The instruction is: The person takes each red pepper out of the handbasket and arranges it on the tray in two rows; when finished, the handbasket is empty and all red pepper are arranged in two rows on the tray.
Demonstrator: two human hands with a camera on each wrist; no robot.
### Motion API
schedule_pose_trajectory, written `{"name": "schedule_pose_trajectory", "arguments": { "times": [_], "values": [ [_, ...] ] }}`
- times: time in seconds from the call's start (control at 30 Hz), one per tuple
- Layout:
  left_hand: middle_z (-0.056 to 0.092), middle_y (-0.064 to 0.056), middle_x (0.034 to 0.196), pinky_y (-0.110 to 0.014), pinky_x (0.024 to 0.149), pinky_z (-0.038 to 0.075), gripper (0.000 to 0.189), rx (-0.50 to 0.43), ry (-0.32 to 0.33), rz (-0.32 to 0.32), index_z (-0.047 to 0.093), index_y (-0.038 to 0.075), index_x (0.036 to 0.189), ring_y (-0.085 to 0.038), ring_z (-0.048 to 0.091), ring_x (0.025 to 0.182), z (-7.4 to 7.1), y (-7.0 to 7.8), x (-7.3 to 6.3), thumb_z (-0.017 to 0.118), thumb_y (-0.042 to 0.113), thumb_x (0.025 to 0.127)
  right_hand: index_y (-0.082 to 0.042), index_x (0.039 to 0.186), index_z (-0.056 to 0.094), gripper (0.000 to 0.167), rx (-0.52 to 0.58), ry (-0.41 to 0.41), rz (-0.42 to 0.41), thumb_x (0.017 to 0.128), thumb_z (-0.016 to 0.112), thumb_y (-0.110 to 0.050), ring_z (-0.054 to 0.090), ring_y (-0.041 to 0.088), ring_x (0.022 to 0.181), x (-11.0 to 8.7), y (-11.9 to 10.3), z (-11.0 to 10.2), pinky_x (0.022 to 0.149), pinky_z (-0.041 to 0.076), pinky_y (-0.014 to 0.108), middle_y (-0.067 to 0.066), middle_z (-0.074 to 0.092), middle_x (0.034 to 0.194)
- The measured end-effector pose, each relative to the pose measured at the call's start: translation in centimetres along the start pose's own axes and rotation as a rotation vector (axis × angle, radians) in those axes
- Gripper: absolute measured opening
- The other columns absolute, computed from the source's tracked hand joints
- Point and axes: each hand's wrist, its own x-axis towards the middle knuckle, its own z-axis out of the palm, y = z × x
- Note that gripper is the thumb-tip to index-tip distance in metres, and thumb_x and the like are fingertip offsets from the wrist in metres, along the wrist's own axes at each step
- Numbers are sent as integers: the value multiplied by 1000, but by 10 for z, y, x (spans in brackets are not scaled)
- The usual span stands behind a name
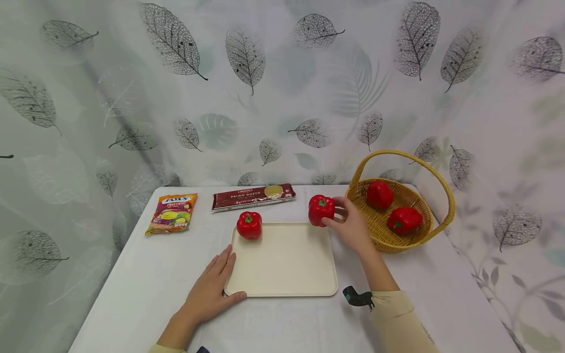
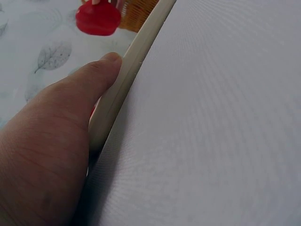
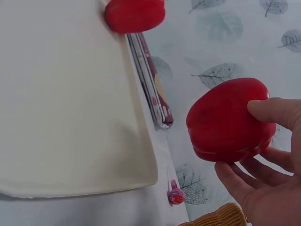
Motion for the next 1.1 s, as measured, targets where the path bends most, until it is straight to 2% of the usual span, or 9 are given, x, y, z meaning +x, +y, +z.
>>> {"name": "schedule_pose_trajectory", "arguments": {
  "times": [0.4,0.6,0.93,1.1],
  "values": [
    [18,-11,180,-46,132,21,117,9,31,19,34,2,169,-24,22,164,-1,2,-1,58,86,92,-6,157,50,74,56,-33,-12,94,88,-17,58,43,139,-2,2,13,106,54,53,21,58,152],
    [14,-8,181,-43,133,16,117,-4,9,5,31,4,170,-22,18,165,-2,2,-1,59,85,92,-7,159,49,78,75,-61,7,93,89,-16,55,45,141,-4,4,21,108,53,54,21,55,155],
    [18,-11,180,-46,132,21,117,10,31,17,34,2,169,-24,22,164,-1,1,-1,58,86,92,-6,158,49,76,90,-71,17,93,88,-15,55,46,141,-4,15,35,109,53,53,22,56,153],
    [14,-9,181,-44,133,17,117,5,12,7,31,3,170,-22,19,165,-1,1,-1,57,86,92,-5,156,50,73,114,-76,8,93,87,-9,55,43,141,-3,20,43,110,52,50,21,57,151]
  ]
}}
